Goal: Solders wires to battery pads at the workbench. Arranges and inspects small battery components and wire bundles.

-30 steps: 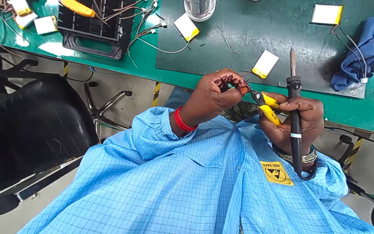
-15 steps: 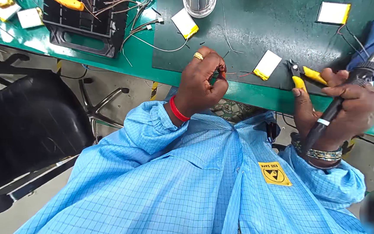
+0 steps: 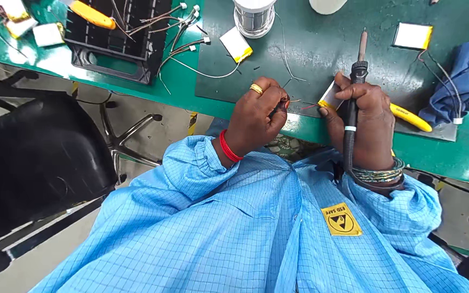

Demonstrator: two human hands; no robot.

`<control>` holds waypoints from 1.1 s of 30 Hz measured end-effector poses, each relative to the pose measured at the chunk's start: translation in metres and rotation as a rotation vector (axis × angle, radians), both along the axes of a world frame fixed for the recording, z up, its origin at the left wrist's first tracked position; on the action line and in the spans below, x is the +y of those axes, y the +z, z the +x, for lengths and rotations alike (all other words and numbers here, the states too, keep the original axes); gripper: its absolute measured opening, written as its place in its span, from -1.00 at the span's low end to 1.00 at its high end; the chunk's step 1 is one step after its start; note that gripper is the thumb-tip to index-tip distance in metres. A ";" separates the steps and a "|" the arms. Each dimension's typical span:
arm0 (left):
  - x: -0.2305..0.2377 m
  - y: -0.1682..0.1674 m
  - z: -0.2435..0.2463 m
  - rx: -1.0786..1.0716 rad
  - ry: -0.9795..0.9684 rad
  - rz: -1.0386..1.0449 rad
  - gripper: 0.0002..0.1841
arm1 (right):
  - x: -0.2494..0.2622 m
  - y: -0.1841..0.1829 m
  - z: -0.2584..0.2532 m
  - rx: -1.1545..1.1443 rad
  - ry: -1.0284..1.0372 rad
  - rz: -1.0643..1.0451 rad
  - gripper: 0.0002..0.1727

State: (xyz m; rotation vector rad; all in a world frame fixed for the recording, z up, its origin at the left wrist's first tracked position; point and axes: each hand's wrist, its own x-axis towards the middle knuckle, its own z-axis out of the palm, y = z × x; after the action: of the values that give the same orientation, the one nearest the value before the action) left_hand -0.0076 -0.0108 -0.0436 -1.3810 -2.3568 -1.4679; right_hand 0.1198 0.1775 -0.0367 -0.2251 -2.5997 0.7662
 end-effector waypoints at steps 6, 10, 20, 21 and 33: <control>-0.005 0.011 -0.014 -0.049 0.064 0.134 -0.90 | 0.009 -0.015 0.005 0.102 0.020 -0.041 -0.81; 0.007 0.032 -0.035 0.048 0.068 0.190 -0.89 | 0.006 -0.025 0.006 0.179 0.004 -0.100 -0.67; 0.086 0.044 -0.078 0.313 0.198 0.012 -0.87 | 0.004 -0.026 0.009 0.262 -0.045 -0.197 -0.72; 0.090 0.042 -0.079 0.337 0.224 0.000 -0.88 | 0.004 -0.026 0.009 0.266 -0.040 -0.203 -0.73; 0.102 0.034 -0.081 0.490 0.357 -0.071 -0.88 | 0.003 -0.024 0.009 0.255 -0.037 -0.192 -0.79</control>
State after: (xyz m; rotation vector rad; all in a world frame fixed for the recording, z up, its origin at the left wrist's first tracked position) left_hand -0.0889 0.0912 -0.0094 -1.0936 -2.1955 -0.8458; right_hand 0.1285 0.1805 -0.0605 -0.2160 -2.2793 0.9649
